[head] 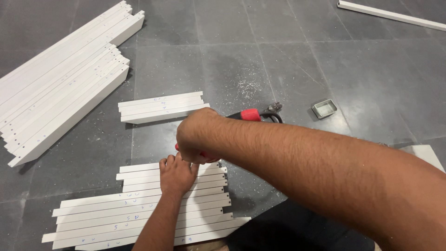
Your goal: The person sits on the floor and uses a red corded drill to make holes in white plastic profiles. They adjust the drill bit, then drill multiple holes in several stacked profiles, moving the pieces as needed.
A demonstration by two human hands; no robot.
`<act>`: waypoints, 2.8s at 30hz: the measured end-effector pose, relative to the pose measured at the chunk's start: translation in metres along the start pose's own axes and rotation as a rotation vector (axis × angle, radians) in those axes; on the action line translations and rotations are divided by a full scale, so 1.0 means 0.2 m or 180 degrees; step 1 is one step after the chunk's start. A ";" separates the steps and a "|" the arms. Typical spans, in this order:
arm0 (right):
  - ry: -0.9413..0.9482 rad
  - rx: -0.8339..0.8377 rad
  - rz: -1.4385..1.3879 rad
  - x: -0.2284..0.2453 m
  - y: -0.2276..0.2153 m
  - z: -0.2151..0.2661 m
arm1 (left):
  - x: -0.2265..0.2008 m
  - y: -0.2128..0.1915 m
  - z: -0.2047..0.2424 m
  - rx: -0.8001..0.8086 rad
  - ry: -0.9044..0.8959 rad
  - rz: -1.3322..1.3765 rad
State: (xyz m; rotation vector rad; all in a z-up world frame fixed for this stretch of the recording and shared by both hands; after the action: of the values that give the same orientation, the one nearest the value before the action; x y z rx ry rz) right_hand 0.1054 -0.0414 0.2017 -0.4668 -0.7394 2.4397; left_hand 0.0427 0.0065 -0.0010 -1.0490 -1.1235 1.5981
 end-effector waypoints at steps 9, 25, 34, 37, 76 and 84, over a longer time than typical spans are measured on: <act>0.0049 0.0007 0.0022 0.04 0.00 -0.02 | 0.00 0.00 -0.01 0.0220 -0.0048 -0.0169; 0.0045 -0.0001 0.0051 0.03 0.00 -0.01 | 0.01 0.01 -0.02 0.0233 -0.0084 -0.0110; -0.0011 -0.0068 0.0219 0.00 0.00 0.01 | 0.00 0.01 -0.01 -0.0031 0.0024 -0.0175; 0.0051 -0.0047 0.0161 -0.01 0.01 0.01 | 0.00 0.02 -0.01 -0.0113 0.0059 -0.0193; 0.0090 -0.0113 -0.1644 -0.48 0.22 0.09 | -0.02 -0.02 -0.01 -0.0308 0.0062 -0.0009; 0.0235 -0.0131 -0.2300 -0.49 0.26 0.11 | -0.02 -0.01 -0.01 -0.0117 0.0027 -0.0032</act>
State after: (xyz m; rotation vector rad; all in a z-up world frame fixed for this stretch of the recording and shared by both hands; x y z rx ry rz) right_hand 0.1531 -0.1441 0.2051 -0.2411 -0.7624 1.7271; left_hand 0.0460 0.0037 0.0019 -1.0716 -1.1548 1.5690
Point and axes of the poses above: each hand's wrist, its own z-axis away from the middle knuckle, its own y-axis out of the palm, x = y × z, the point moved 5 cm from there along -z, towards the middle knuckle, and after that the axes turned 5 degrees about -z, right-handed, at the moved point
